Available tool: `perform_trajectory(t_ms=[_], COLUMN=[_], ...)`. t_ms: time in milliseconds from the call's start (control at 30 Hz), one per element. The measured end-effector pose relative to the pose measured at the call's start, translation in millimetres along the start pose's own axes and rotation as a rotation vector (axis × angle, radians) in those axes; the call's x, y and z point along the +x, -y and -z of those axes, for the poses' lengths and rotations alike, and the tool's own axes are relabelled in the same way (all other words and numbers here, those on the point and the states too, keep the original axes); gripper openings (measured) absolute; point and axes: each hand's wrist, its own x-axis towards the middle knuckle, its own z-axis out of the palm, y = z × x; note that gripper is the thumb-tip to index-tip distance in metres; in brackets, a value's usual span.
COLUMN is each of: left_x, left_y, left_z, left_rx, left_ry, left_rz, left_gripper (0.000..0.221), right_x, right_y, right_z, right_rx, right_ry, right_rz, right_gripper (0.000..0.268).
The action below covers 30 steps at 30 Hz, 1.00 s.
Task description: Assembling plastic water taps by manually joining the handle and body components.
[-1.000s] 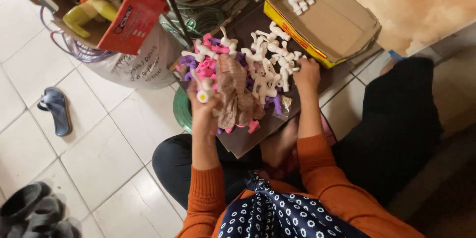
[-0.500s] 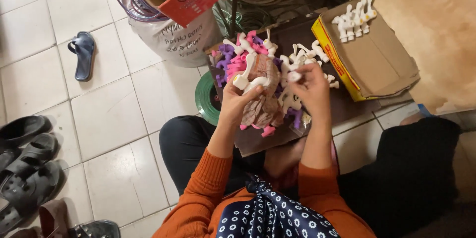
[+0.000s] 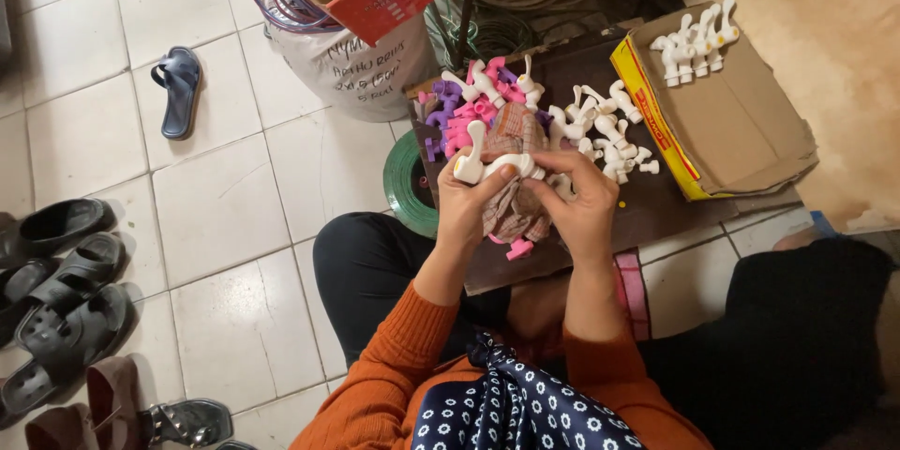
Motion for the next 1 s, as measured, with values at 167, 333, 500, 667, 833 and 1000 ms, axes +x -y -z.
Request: perform_trajectory(t_ms=[167, 333, 500, 667, 833, 1000], left_x=[-10, -11, -10, -12, -11, -17], left_y=[-10, -1, 12, 0, 7, -6], left_z=[-12, -4, 6, 0, 1, -8], left_rx=[-0.060, -0.071, -0.072, -0.074, -0.118, -0.107], left_ry=[-0.010, 0.036, 0.062, 0.102, 0.083, 0.080], left_rz=[0.007, 0.020, 0.000, -0.040, -0.057, -0.060], left_gripper=[0.030, 0.033, 0.034, 0.033, 0.032, 0.029], right_x=[-8, -13, -16, -26, -24, -30], right_y=[-15, -20, -20, -32, -24, -41], right_z=[-6, -5, -10, -11, -9, -10], right_rx=[0.159, 0.282, 0.385, 0.355, 0.379, 0.442], right_ry=[-0.026, -0.027, -0.050, -0.052, 0.004, -0.016], right_rz=[0.029, 0.001, -0.044, -0.122, -0.147, -0.199], right_gripper=[0.028, 0.024, 0.024, 0.021, 0.045, 0.030])
